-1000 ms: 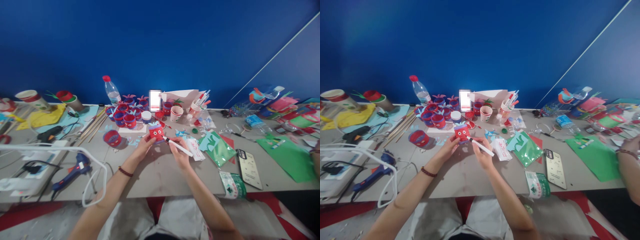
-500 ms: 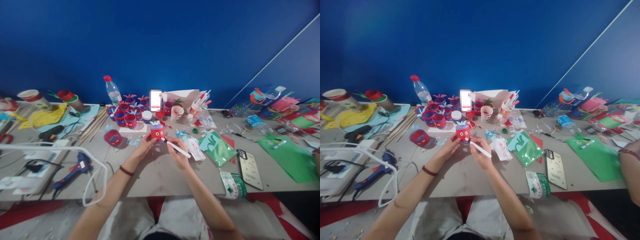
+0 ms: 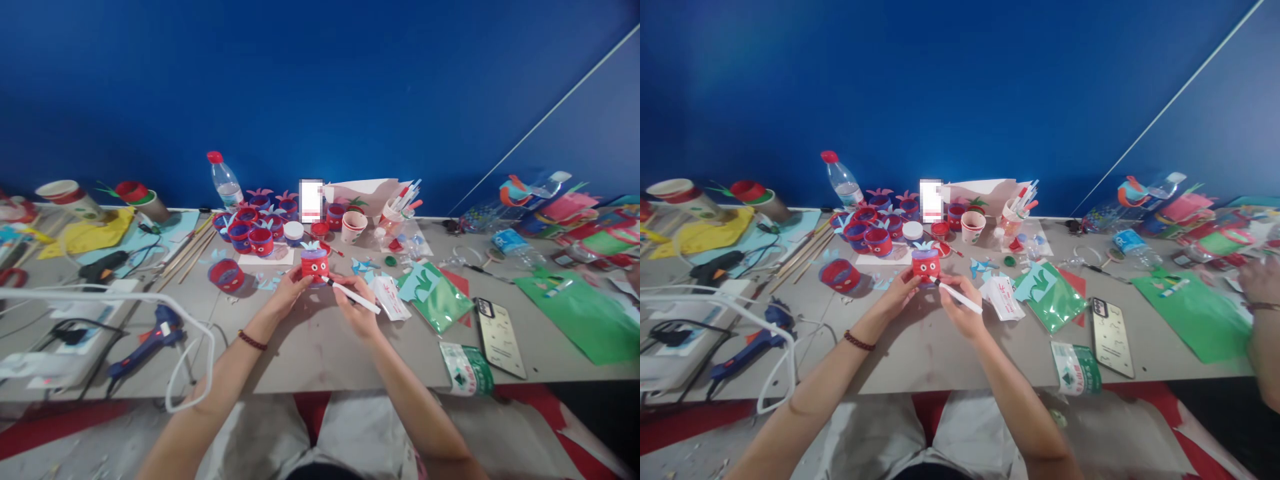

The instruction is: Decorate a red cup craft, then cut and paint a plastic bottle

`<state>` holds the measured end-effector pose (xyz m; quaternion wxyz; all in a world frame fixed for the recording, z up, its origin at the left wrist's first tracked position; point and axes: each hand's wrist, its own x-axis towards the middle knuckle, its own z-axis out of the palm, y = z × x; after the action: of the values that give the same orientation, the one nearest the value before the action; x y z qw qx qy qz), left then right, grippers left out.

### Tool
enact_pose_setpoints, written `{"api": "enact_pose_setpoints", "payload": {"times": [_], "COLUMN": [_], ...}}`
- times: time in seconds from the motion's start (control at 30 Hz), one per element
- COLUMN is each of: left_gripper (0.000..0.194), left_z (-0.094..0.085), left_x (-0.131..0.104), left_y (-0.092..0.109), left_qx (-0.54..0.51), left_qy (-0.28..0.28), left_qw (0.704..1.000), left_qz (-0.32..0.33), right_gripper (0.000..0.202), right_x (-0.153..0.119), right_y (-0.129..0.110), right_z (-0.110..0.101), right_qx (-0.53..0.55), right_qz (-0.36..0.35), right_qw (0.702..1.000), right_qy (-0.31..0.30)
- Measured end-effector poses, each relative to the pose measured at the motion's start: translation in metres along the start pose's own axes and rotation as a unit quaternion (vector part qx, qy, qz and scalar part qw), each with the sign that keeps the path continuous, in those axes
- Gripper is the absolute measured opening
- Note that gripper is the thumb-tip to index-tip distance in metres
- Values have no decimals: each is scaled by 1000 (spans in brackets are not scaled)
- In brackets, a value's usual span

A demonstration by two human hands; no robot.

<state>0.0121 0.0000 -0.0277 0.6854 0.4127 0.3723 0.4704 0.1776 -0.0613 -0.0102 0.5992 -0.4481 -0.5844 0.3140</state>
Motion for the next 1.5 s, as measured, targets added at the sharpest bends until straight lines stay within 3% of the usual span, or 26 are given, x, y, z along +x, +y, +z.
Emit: {"api": "enact_pose_setpoints", "payload": {"times": [0.6,1.07,1.5], "left_gripper": [49,51,51], "left_z": [-2,1,1], "left_x": [1,-1,-1], "left_y": [-1,1,1], "left_qx": [7,-23,-16], "left_qy": [10,-17,-7], "left_qw": [1000,1000,1000], "left_qz": [3,-1,3], "right_gripper": [10,14,13], "right_x": [0,-3,-3], "right_y": [3,7,8], "right_z": [-1,-2,-2], "right_qx": [4,42,23], "right_qz": [-2,33,16], "right_qw": [1000,999,1000], "right_qy": [-13,1,-13]}}
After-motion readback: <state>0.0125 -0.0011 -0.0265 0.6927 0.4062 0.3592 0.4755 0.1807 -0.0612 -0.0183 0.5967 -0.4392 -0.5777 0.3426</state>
